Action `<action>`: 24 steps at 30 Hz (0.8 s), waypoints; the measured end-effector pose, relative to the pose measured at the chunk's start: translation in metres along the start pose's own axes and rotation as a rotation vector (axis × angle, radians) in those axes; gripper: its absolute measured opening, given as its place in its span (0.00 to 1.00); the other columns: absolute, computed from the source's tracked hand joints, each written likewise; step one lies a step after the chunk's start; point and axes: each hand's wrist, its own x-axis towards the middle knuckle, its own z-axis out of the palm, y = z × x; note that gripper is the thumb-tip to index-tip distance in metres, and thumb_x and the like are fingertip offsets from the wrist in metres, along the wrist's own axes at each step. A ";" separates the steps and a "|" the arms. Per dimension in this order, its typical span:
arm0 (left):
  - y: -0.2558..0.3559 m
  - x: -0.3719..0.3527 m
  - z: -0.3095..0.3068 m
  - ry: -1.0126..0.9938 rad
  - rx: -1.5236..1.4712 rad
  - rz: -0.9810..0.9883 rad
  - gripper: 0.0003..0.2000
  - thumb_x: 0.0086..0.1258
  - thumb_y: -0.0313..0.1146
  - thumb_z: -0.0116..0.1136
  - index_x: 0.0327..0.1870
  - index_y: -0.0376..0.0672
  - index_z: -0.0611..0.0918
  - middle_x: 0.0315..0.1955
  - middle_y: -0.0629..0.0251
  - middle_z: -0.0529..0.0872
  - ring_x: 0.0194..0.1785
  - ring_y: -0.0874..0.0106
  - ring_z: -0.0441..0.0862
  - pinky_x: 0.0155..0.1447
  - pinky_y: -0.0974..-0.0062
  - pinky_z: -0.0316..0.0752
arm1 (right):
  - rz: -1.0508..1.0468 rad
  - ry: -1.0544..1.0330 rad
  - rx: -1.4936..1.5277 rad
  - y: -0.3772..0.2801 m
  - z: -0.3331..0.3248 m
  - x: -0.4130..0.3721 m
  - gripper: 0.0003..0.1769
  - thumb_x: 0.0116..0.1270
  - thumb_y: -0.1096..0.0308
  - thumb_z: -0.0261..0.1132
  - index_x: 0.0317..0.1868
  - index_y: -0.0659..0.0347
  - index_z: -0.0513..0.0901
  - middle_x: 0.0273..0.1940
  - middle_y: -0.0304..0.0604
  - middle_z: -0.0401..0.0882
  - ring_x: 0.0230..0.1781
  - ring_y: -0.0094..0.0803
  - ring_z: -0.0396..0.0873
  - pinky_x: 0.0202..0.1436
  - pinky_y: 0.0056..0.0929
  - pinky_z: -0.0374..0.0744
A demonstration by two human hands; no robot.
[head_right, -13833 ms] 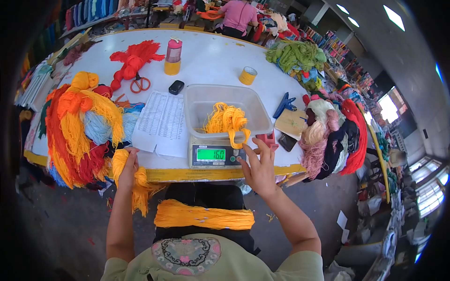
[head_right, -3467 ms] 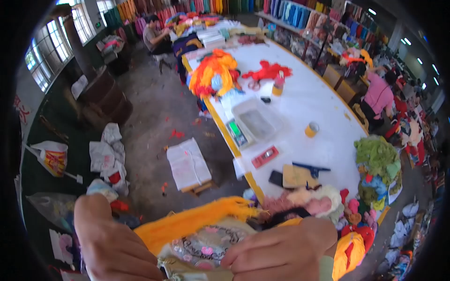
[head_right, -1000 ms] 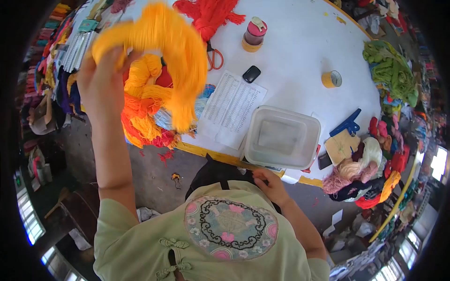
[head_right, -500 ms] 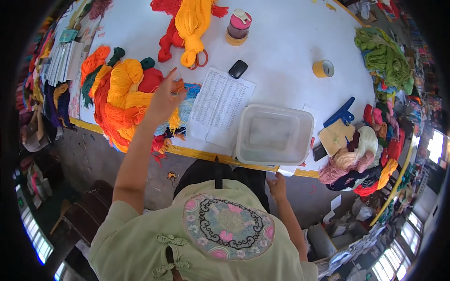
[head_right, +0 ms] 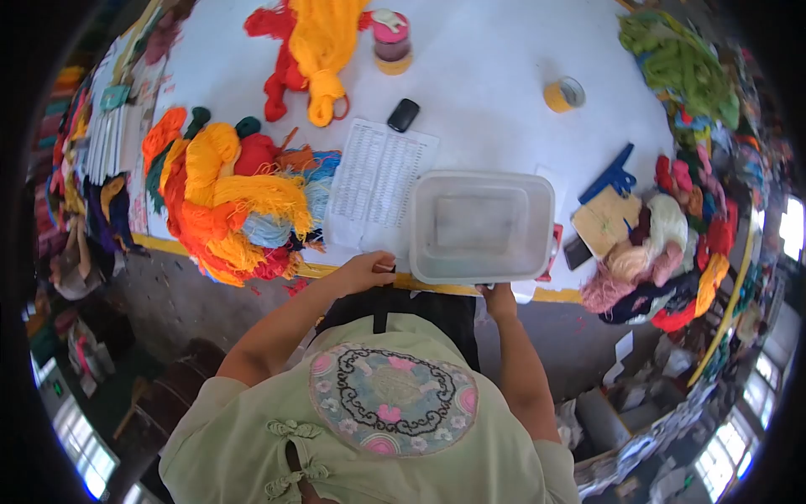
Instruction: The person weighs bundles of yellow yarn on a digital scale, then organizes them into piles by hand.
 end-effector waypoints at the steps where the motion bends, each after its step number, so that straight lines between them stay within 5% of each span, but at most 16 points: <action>1: -0.004 0.012 0.009 -0.049 -0.063 0.038 0.28 0.65 0.35 0.68 0.65 0.37 0.73 0.60 0.55 0.80 0.61 0.66 0.78 0.63 0.68 0.75 | -0.035 0.038 0.001 0.003 0.002 -0.001 0.33 0.60 0.63 0.73 0.63 0.63 0.70 0.58 0.58 0.77 0.60 0.56 0.74 0.61 0.46 0.74; 6: 0.050 0.032 0.037 -0.124 -0.164 0.138 0.30 0.63 0.32 0.70 0.67 0.39 0.73 0.62 0.58 0.78 0.68 0.67 0.72 0.70 0.71 0.67 | -0.104 0.118 0.226 0.010 0.014 0.004 0.28 0.60 0.62 0.73 0.58 0.64 0.76 0.54 0.60 0.79 0.58 0.59 0.76 0.60 0.47 0.74; 9: 0.049 0.036 0.045 0.022 -0.169 0.184 0.28 0.62 0.31 0.69 0.65 0.39 0.75 0.57 0.59 0.81 0.60 0.68 0.77 0.65 0.70 0.71 | 0.016 0.077 0.238 -0.006 0.004 0.003 0.28 0.60 0.62 0.73 0.58 0.64 0.77 0.54 0.60 0.80 0.59 0.58 0.76 0.60 0.46 0.74; 13: 0.066 0.065 0.033 0.181 -0.156 0.070 0.26 0.60 0.31 0.69 0.61 0.38 0.78 0.49 0.62 0.84 0.49 0.71 0.80 0.56 0.70 0.74 | 0.033 0.172 0.318 -0.034 -0.018 0.030 0.21 0.65 0.59 0.70 0.47 0.68 0.78 0.34 0.52 0.85 0.32 0.42 0.84 0.40 0.41 0.78; 14: 0.079 0.071 0.028 0.198 -0.190 0.052 0.26 0.60 0.30 0.69 0.61 0.38 0.78 0.48 0.63 0.85 0.47 0.71 0.81 0.54 0.70 0.75 | -0.042 0.270 0.276 -0.029 -0.013 0.048 0.20 0.66 0.56 0.68 0.41 0.67 0.78 0.29 0.49 0.83 0.31 0.42 0.84 0.38 0.41 0.78; 22: 0.174 0.164 -0.027 0.384 -0.299 0.001 0.20 0.66 0.32 0.66 0.58 0.38 0.79 0.51 0.63 0.84 0.50 0.74 0.81 0.56 0.72 0.78 | 0.008 0.243 0.282 -0.083 -0.087 0.169 0.25 0.68 0.48 0.64 0.38 0.67 0.79 0.27 0.50 0.85 0.31 0.42 0.85 0.39 0.39 0.79; 24: 0.196 0.171 -0.028 0.390 -0.371 0.153 0.21 0.63 0.34 0.65 0.57 0.37 0.78 0.49 0.65 0.83 0.48 0.76 0.79 0.54 0.74 0.75 | 0.015 0.249 0.261 -0.086 -0.096 0.207 0.29 0.67 0.42 0.63 0.37 0.67 0.79 0.28 0.50 0.85 0.32 0.43 0.85 0.41 0.39 0.80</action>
